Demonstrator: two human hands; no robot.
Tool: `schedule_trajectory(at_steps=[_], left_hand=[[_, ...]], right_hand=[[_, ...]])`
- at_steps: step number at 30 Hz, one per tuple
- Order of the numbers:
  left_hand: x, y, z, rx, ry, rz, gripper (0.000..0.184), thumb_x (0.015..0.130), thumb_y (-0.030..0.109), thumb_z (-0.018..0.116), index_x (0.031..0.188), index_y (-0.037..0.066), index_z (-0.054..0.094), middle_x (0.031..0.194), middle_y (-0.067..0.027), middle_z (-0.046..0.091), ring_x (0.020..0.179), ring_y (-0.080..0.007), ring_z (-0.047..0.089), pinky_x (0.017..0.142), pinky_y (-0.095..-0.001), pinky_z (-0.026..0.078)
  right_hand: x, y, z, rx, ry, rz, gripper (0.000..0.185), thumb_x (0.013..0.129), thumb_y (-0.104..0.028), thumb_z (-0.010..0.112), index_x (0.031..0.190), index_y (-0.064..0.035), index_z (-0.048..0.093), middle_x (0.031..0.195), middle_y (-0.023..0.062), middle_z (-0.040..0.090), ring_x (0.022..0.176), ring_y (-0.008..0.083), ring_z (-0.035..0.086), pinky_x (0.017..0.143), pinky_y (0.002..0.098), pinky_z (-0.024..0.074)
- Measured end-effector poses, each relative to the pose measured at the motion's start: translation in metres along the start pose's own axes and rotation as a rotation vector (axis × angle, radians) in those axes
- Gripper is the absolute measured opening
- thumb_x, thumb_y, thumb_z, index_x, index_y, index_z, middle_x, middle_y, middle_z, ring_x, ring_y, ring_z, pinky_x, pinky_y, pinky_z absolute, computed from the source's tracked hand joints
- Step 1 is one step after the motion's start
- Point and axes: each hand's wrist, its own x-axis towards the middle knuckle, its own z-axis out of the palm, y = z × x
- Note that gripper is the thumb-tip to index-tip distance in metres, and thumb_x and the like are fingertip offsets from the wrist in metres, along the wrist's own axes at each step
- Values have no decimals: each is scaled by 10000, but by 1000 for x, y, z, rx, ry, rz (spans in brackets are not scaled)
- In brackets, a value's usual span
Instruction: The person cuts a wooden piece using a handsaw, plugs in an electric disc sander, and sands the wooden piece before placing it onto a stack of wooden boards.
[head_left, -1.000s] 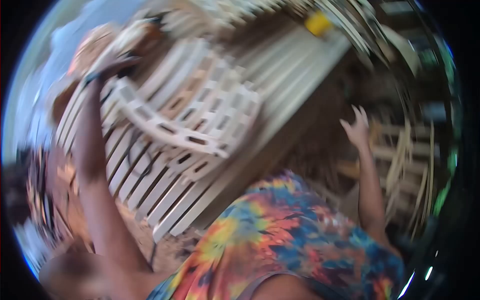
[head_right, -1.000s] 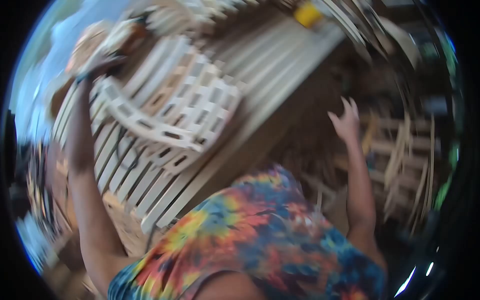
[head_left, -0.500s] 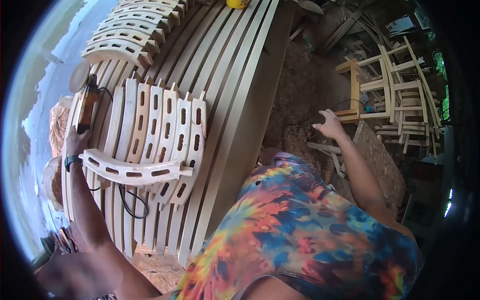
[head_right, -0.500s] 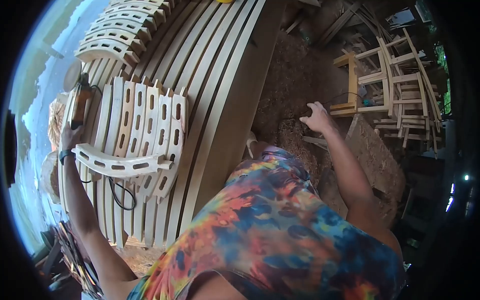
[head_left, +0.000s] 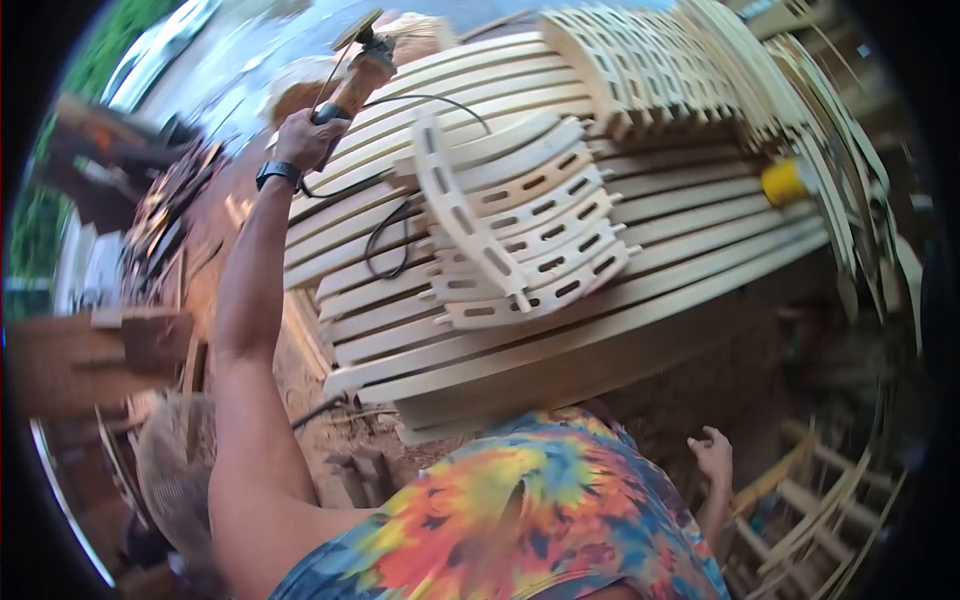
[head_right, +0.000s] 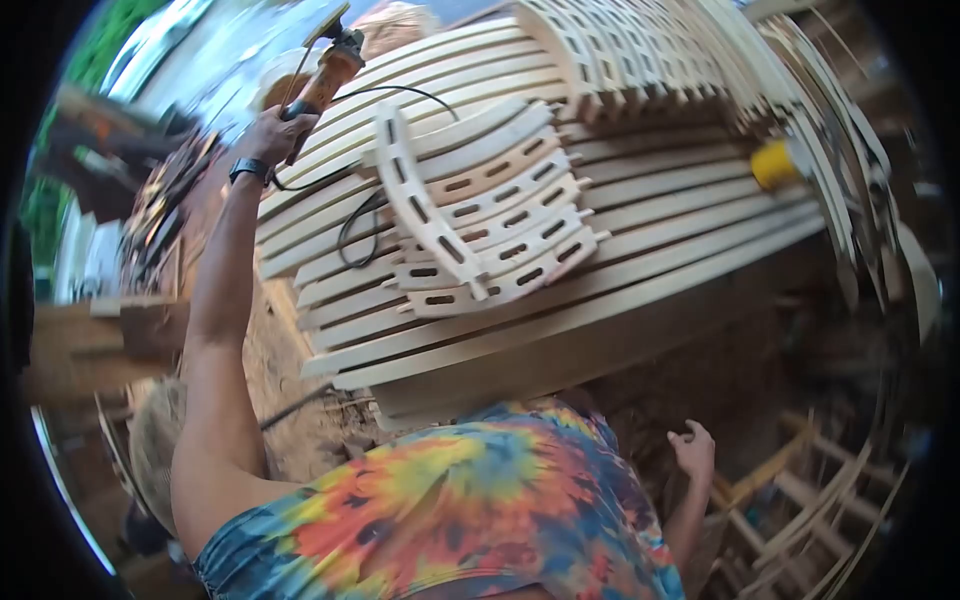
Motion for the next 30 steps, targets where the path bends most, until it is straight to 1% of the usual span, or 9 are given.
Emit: schedule_trajectory(at_steps=[2, 5, 12, 16, 17, 21, 25, 29, 30], left_hand=[[-38, -1, -33, -263, -30, -215, 460, 780, 448, 803, 941, 26, 717, 733, -35, 661, 615, -116, 600, 540, -292, 461], [-79, -11, -62, -641, 131, -304, 387, 783, 356, 836, 902, 7, 720, 747, -27, 674, 593, -105, 611, 533, -256, 489], [-136, -6, -174, -619, 467, -225, 557, 717, 474, 862, 958, -11, 732, 860, -56, 704, 707, -120, 659, 603, -243, 524], [-151, 7, -262, -604, 635, -98, 492, 772, 402, 841, 1060, 16, 739, 910, -37, 717, 718, -102, 665, 621, -238, 524], [-168, 28, -284, -469, 682, -189, 498, 841, 409, 784, 1139, 15, 721, 1020, -20, 729, 801, -80, 679, 702, -214, 533], [-231, 57, -361, -684, 570, -210, 477, 899, 383, 726, 1229, 46, 655, 1019, -11, 707, 826, -88, 664, 740, -228, 537], [-334, 120, -343, -762, 440, -36, 534, 981, 410, 607, 1316, -4, 575, 1050, -68, 704, 821, -117, 679, 729, -242, 564], [-418, 181, -283, -827, 633, -239, 559, 894, 428, 712, 1240, -5, 640, 1011, -98, 732, 878, -142, 709, 702, -247, 577], [-435, 202, -257, -850, 737, -219, 540, 950, 408, 642, 1288, -12, 611, 1027, -98, 736, 859, -153, 715, 711, -255, 588]], right_hand=[[14, -23, -24, 96, -193, -41, 624, 770, -254, 799, 1299, 18, 611, 903, 181, 726, 863, 269, 718, 806, 387, 553], [49, -56, -57, -6, -148, -287, 596, 768, -230, 794, 1283, 17, 624, 777, 165, 697, 743, 239, 705, 715, 385, 545], [68, -200, -99, 16, 25, -954, 423, 817, -156, 757, 1200, -15, 646, 741, 167, 671, 705, 346, 663, 673, 416, 514], [34, -289, -76, 151, 138, -1314, 391, 824, -149, 747, 1189, -38, 661, 796, 141, 703, 753, 336, 681, 708, 410, 532], [22, -305, -71, 149, 136, -1326, 391, 824, -149, 747, 1189, -38, 661, 796, 141, 703, 753, 336, 681, 708, 410, 532], [-28, -356, -61, 356, -200, -1492, 381, 826, -141, 755, 1182, -37, 672, 866, 127, 725, 810, 275, 709, 743, 367, 546], [-80, -405, -70, 430, -456, -1760, 373, 847, -160, 766, 1184, -31, 672, 872, 97, 734, 817, 215, 719, 764, 327, 548], [-147, -431, -72, 656, -756, -2031, 356, 897, -205, 743, 1195, -26, 667, 902, 108, 735, 807, 196, 707, 758, 321, 553], [-166, -428, -74, 685, -848, -2027, 384, 916, -249, 725, 1199, 1, 658, 948, 135, 732, 862, 213, 700, 781, 335, 554]])
